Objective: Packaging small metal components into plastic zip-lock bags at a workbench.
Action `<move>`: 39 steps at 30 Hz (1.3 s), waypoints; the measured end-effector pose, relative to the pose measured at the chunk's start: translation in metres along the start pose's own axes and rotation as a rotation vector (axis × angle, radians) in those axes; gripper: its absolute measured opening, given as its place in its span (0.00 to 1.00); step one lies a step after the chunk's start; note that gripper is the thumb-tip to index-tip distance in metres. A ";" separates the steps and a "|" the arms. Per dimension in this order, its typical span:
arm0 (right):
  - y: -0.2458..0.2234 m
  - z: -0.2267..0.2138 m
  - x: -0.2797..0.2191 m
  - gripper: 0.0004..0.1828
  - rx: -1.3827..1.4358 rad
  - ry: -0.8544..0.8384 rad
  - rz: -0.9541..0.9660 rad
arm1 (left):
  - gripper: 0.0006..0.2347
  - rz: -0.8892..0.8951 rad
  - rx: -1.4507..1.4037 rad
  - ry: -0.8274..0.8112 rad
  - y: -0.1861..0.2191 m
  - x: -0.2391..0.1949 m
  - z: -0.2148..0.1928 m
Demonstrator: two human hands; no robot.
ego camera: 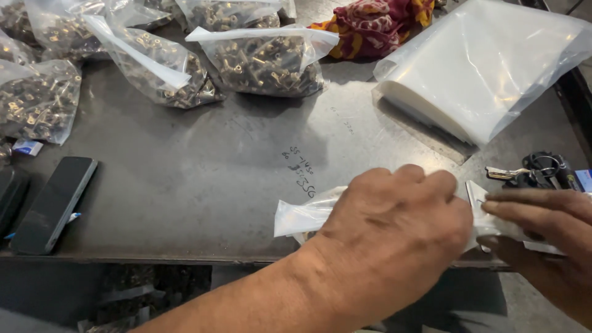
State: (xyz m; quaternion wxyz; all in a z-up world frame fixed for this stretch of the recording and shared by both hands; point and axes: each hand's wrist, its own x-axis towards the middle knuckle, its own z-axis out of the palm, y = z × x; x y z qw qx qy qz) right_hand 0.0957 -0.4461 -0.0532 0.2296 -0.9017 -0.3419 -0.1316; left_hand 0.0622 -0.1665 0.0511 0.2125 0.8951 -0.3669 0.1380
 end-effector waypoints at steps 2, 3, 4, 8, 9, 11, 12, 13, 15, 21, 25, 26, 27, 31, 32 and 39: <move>0.013 0.007 -0.010 0.24 0.069 0.000 0.041 | 0.03 -0.038 -0.017 -0.030 0.002 0.000 -0.005; 0.019 0.011 -0.015 0.25 0.136 0.001 0.084 | 0.02 -0.073 -0.036 -0.059 0.003 0.000 -0.007; 0.025 0.016 -0.022 0.25 0.138 -0.002 0.081 | 0.02 -0.078 -0.035 -0.058 0.006 0.001 -0.005; 0.057 0.038 -0.055 0.16 0.226 0.064 0.256 | 0.05 -0.058 0.032 0.007 0.013 0.010 0.008; 0.067 0.046 -0.064 0.14 0.238 0.088 0.334 | 0.05 -0.063 0.033 0.027 0.013 0.014 0.011; 0.072 0.046 -0.065 0.14 0.229 0.084 0.311 | 0.05 -0.053 0.013 0.019 0.010 0.018 0.018; 0.074 0.047 -0.067 0.14 0.221 0.070 0.293 | 0.05 -0.048 -0.015 0.009 0.009 0.020 0.022; 0.063 0.045 -0.066 0.14 0.219 0.077 0.293 | 0.05 -0.042 -0.012 0.011 0.008 0.018 0.024; 0.039 0.042 -0.065 0.20 0.488 0.124 0.310 | 0.05 -0.021 -0.076 -0.006 0.005 0.016 0.029; -0.053 0.036 0.000 0.73 0.593 0.158 0.444 | 0.20 -0.155 -0.152 0.265 -0.001 -0.021 -0.026; -0.040 0.056 -0.002 0.81 0.626 0.065 0.452 | 0.17 -0.579 0.068 0.343 -0.037 -0.093 -0.027; -0.034 0.060 -0.005 0.82 0.648 0.043 0.487 | 0.21 -0.716 0.108 0.324 -0.051 -0.107 -0.028; -0.030 0.067 -0.006 0.83 0.677 0.019 0.518 | 0.24 -0.856 0.155 0.304 -0.065 -0.122 -0.030; -0.028 0.069 -0.003 0.84 0.676 -0.020 0.555 | 0.26 -1.023 0.142 0.134 -0.092 -0.175 -0.006; -0.033 0.067 0.000 0.84 0.653 -0.011 0.535 | 0.29 -0.821 0.268 0.181 -0.094 -0.180 0.001; -0.077 0.034 0.004 0.67 0.827 0.122 0.518 | 0.45 -0.444 -0.128 0.055 -0.095 -0.184 0.057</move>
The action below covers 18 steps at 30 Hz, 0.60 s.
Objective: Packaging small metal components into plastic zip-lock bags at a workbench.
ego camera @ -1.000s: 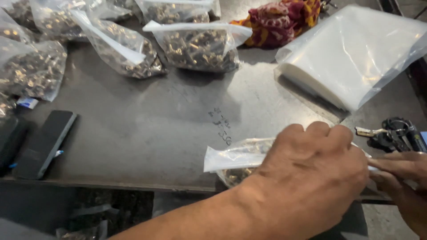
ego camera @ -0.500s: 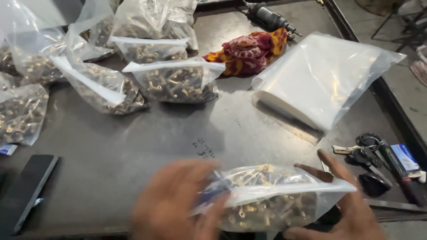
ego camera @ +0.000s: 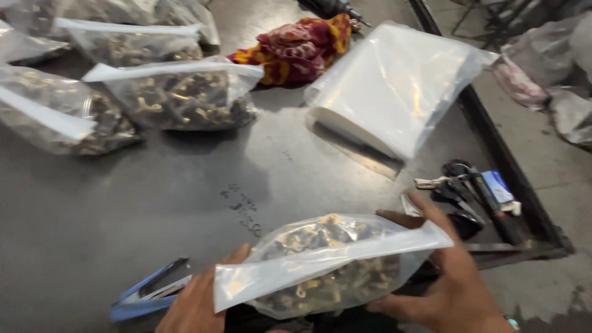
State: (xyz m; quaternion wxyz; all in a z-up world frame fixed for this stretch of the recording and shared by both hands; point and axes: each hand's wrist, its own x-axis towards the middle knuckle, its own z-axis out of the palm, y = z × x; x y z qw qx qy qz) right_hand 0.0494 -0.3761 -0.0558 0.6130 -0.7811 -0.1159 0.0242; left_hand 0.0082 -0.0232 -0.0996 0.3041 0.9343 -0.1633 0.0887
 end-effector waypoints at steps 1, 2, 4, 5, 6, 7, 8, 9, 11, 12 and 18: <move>0.001 -0.004 -0.002 0.67 -0.013 0.009 0.007 | 0.45 0.007 -0.015 -0.003 -0.005 0.001 0.010; 0.003 -0.004 -0.001 0.61 -0.181 -0.020 0.035 | 0.43 -0.036 -0.255 -0.087 -0.011 0.002 0.016; 0.006 -0.009 -0.002 0.55 -0.354 -0.055 0.060 | 0.40 -0.082 -0.495 -0.165 -0.014 0.003 0.027; 0.007 -0.012 -0.003 0.52 -0.432 -0.092 0.071 | 0.39 -0.404 -0.920 -0.212 -0.010 0.003 0.032; 0.010 -0.009 0.002 0.48 -0.494 -0.138 0.065 | 0.38 -0.736 -1.323 -0.234 -0.010 0.001 0.030; 0.014 -0.010 0.002 0.48 -0.482 -0.151 0.045 | 0.38 -0.739 -1.311 -0.208 0.004 0.006 0.025; 0.020 -0.010 0.002 0.47 -0.479 -0.127 0.030 | 0.37 -0.606 -0.947 -0.161 0.017 0.008 0.020; 0.025 -0.009 0.002 0.47 -0.476 -0.103 0.014 | 0.36 -0.478 -0.581 -0.120 0.030 0.011 0.015; 0.043 -0.008 0.022 0.44 -0.549 -0.150 -0.014 | 0.35 -0.417 -0.297 -0.074 0.047 0.021 -0.006; 0.051 -0.010 0.030 0.41 -0.656 -0.181 -0.019 | 0.34 -0.345 -0.049 -0.054 0.058 0.026 -0.012; -0.027 0.071 0.125 0.26 -0.826 -0.224 0.222 | 0.26 -0.442 0.264 -0.007 0.032 0.093 -0.068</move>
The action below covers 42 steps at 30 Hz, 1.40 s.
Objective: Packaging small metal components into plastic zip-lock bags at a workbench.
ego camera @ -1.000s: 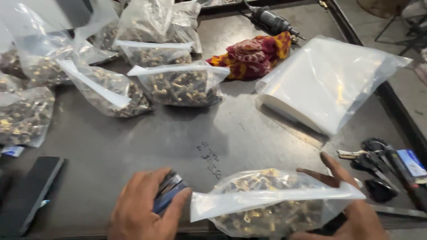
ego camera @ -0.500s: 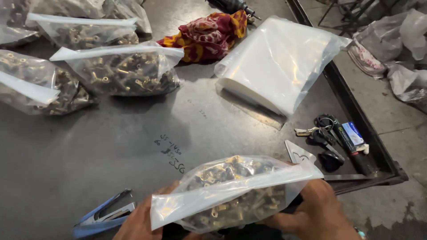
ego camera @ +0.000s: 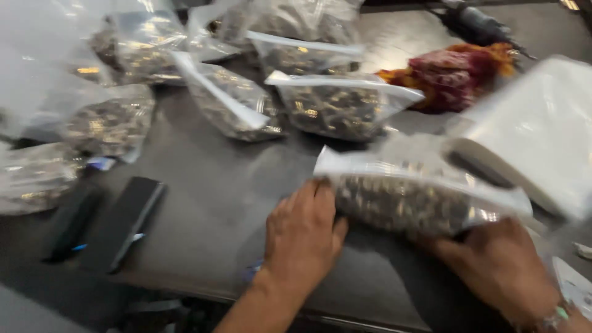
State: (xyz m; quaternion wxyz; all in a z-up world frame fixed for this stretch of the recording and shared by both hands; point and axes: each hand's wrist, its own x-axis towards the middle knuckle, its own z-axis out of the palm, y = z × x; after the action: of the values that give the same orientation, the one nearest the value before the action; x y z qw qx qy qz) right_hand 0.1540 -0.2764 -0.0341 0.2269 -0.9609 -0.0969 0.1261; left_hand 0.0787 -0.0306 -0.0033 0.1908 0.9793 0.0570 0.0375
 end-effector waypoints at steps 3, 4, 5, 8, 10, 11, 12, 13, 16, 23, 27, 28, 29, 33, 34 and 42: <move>-0.010 0.024 0.060 0.28 -0.113 0.116 -0.076 | 0.29 0.054 0.001 0.153 -0.022 0.010 -0.021; -0.023 0.022 0.067 0.28 -0.097 0.118 -0.100 | 0.29 0.043 0.022 0.167 -0.034 0.008 -0.029; -0.035 0.020 0.075 0.29 -0.174 0.093 -0.061 | 0.28 0.051 0.033 0.222 -0.046 0.006 -0.036; -0.053 0.021 0.077 0.29 -0.233 0.061 0.003 | 0.29 0.054 0.134 0.354 -0.096 0.000 -0.063; -0.054 0.020 0.074 0.27 -0.226 0.065 0.031 | 0.31 0.057 0.214 0.442 -0.146 0.009 -0.087; -0.055 0.020 0.073 0.26 -0.162 0.093 0.028 | 0.31 -0.180 0.333 0.453 -0.177 0.018 -0.103; -0.055 0.021 0.070 0.24 -0.099 0.116 0.029 | 0.32 -0.418 0.450 0.455 -0.210 0.026 -0.118; -0.055 0.024 0.070 0.24 -0.097 0.112 0.034 | 0.32 -0.415 0.451 0.448 -0.250 0.033 -0.134; -0.048 0.031 0.073 0.23 -0.082 0.195 -0.023 | 0.43 -0.301 0.390 0.724 -0.361 0.059 -0.177; -0.035 0.039 0.076 0.24 -0.094 0.337 -0.202 | 0.36 -0.729 -0.388 0.475 -0.493 0.100 -0.205; -0.014 0.051 0.082 0.20 -0.147 0.310 -0.284 | 0.31 -0.569 -0.329 0.533 -0.538 0.107 -0.195; -0.014 0.052 0.082 0.20 -0.145 0.306 -0.276 | 0.31 -0.568 -0.326 0.525 -0.517 0.108 -0.194; -0.014 0.053 0.082 0.20 -0.172 0.335 -0.348 | 0.34 -0.641 -0.308 0.621 -0.495 0.110 -0.193; -0.038 0.039 0.075 0.25 0.041 0.269 -0.191 | 0.31 -0.790 -0.332 0.551 -0.605 0.109 -0.181; -0.036 0.040 0.076 0.25 0.037 0.266 -0.187 | 0.31 -0.791 -0.335 0.545 -0.578 0.108 -0.177; -0.041 0.039 0.077 0.32 0.080 0.408 -0.357 | 0.16 -0.121 -0.275 0.667 -0.461 0.135 -0.194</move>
State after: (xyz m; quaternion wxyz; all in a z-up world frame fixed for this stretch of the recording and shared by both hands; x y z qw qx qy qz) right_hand 0.2107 -0.2060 -0.0639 0.2981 -0.9244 -0.2118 -0.1080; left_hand 0.1488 0.4827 0.0086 0.2934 0.8732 0.1682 0.3510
